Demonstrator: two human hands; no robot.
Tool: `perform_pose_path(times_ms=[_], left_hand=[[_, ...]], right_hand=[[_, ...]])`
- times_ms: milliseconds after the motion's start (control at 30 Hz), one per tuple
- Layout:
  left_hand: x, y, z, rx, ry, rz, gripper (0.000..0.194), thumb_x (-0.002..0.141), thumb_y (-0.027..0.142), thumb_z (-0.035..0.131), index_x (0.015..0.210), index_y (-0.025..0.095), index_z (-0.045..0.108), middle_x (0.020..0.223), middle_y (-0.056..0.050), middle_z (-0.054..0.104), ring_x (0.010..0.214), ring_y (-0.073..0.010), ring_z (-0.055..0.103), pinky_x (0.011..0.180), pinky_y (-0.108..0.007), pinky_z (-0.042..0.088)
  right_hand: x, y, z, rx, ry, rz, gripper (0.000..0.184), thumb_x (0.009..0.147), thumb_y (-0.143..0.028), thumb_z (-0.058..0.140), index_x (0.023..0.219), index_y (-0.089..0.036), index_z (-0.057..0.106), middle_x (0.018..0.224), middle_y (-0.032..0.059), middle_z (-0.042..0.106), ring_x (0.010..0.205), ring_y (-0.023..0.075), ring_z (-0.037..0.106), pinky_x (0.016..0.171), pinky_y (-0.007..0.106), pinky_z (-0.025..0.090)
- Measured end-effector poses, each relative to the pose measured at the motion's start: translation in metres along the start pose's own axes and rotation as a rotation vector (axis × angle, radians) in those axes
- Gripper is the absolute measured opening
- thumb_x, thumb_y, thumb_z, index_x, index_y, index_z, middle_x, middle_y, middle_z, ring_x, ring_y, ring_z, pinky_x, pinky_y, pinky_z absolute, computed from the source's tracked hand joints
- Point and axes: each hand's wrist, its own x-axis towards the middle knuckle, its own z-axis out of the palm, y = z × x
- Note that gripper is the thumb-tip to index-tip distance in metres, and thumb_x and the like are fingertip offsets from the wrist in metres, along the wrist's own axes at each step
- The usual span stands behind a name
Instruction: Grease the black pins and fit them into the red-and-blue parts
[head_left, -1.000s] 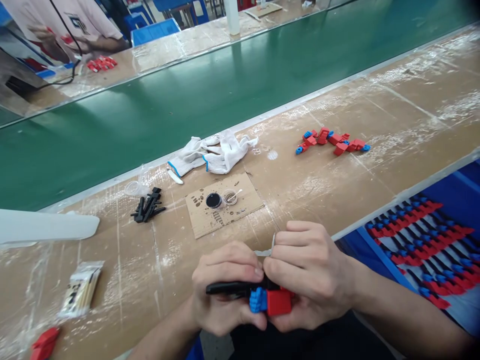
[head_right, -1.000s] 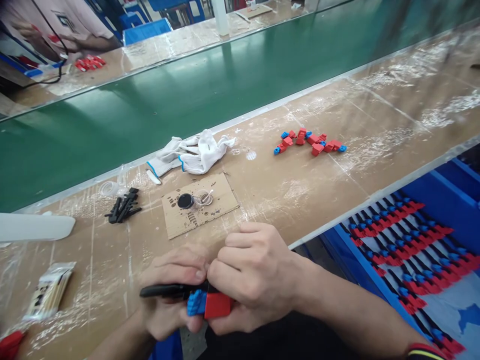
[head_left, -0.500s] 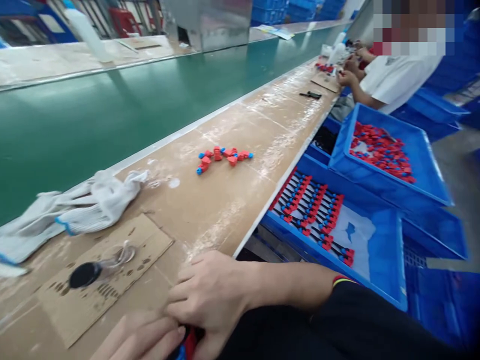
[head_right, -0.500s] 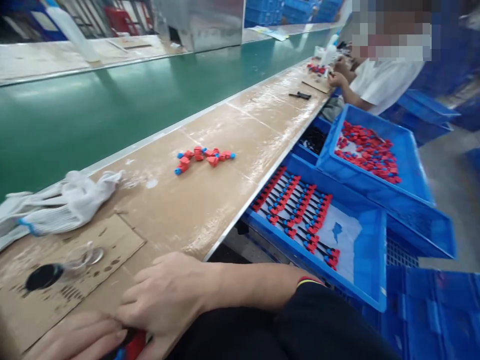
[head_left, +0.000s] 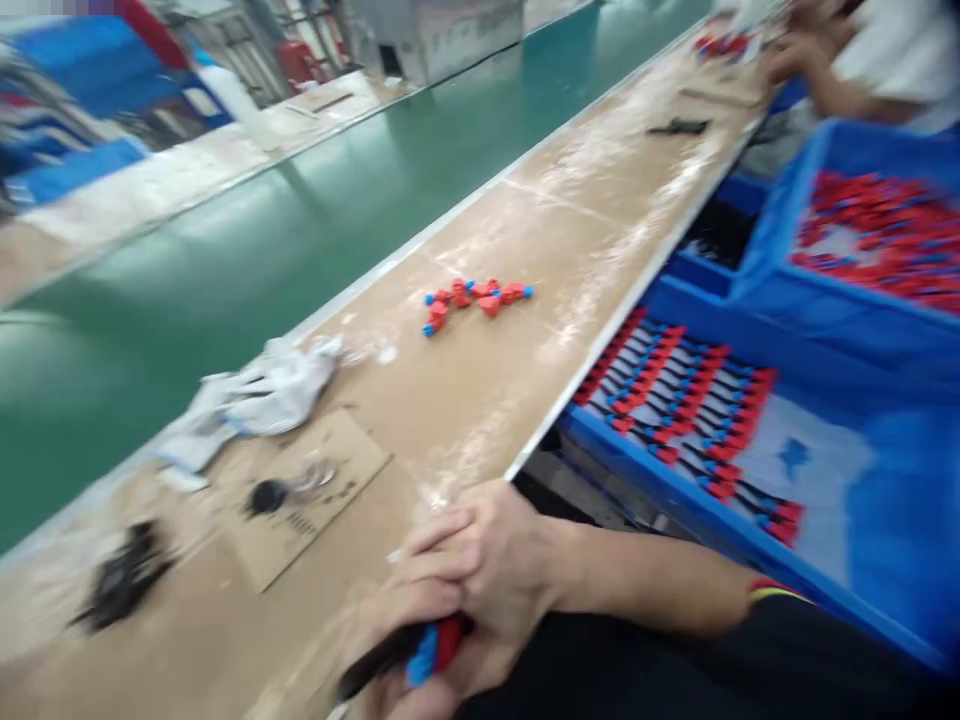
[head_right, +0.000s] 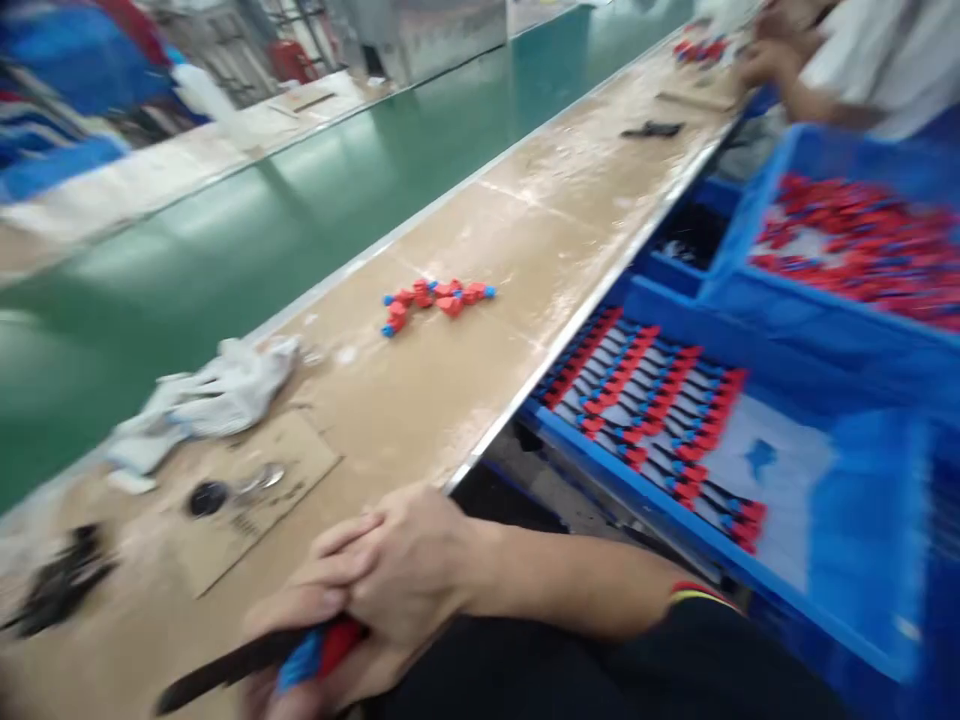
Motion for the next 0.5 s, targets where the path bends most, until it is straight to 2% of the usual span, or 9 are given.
perform_pose_path(times_ms=[67, 133, 200, 300, 400, 500], left_hand=[[-0.002, 0.011, 0.012, -0.025, -0.02, -0.051, 0.042, 0.087, 0.065, 0.066, 0.106, 0.027, 0.066, 0.11, -0.008, 0.074, 0.124, -0.0379, 0.062, 0.104, -0.056, 0.055], [-0.001, 0.015, 0.016, -0.035, -0.028, -0.099, 0.04, 0.088, 0.064, 0.067, 0.103, 0.027, 0.065, 0.109, -0.009, 0.074, 0.127, -0.0378, 0.06, 0.109, -0.057, 0.05], [0.0, 0.014, 0.017, -0.055, -0.024, -0.124, 0.038, 0.089, 0.062, 0.068, 0.106, 0.028, 0.065, 0.11, -0.009, 0.073, 0.129, -0.037, 0.059, 0.111, -0.057, 0.048], [-0.002, 0.009, 0.02, -0.115, 0.003, -0.153, 0.037, 0.092, 0.061, 0.064, 0.112, 0.029, 0.063, 0.12, -0.009, 0.069, 0.131, -0.0354, 0.057, 0.111, -0.056, 0.047], [-0.002, 0.005, 0.025, -0.123, 0.051, -0.196, 0.038, 0.094, 0.06, 0.062, 0.114, 0.028, 0.064, 0.132, -0.01, 0.06, 0.132, -0.0329, 0.055, 0.111, -0.052, 0.047], [0.001, -0.001, 0.028, -0.05, 0.141, -0.191, 0.038, 0.091, 0.059, 0.066, 0.115, 0.029, 0.067, 0.136, -0.008, 0.054, 0.132, -0.0287, 0.053, 0.109, -0.044, 0.05]], right_hand=[[-0.007, 0.001, 0.005, 0.033, 0.107, 0.004, 0.045, 0.081, -0.067, 0.052, 0.085, -0.024, 0.065, 0.072, -0.0038, 0.072, 0.066, 0.0183, 0.07, 0.047, 0.03, 0.041], [-0.012, 0.004, 0.01, 0.046, 0.191, -0.006, 0.044, 0.079, -0.067, 0.05, 0.081, -0.025, 0.064, 0.066, -0.004, 0.069, 0.057, 0.018, 0.067, 0.044, 0.031, 0.035], [-0.013, 0.005, 0.01, 0.079, 0.216, -0.013, 0.044, 0.077, -0.067, 0.051, 0.079, -0.025, 0.063, 0.064, -0.0036, 0.068, 0.054, 0.0169, 0.064, 0.044, 0.03, 0.032], [-0.013, 0.005, 0.001, 0.153, 0.098, 0.069, 0.04, 0.076, -0.064, 0.058, 0.083, -0.025, 0.066, 0.068, -0.0035, 0.069, 0.063, 0.018, 0.067, 0.049, 0.029, 0.036], [-0.014, 0.007, -0.013, 0.18, -0.056, 0.176, 0.037, 0.08, -0.058, 0.064, 0.096, -0.025, 0.069, 0.082, -0.0005, 0.073, 0.074, 0.0215, 0.071, 0.057, 0.031, 0.043], [-0.018, 0.01, -0.022, 0.252, -0.038, 0.232, 0.03, 0.082, -0.046, 0.068, 0.098, -0.02, 0.066, 0.091, 0.0039, 0.075, 0.081, 0.0226, 0.072, 0.065, 0.032, 0.049]])
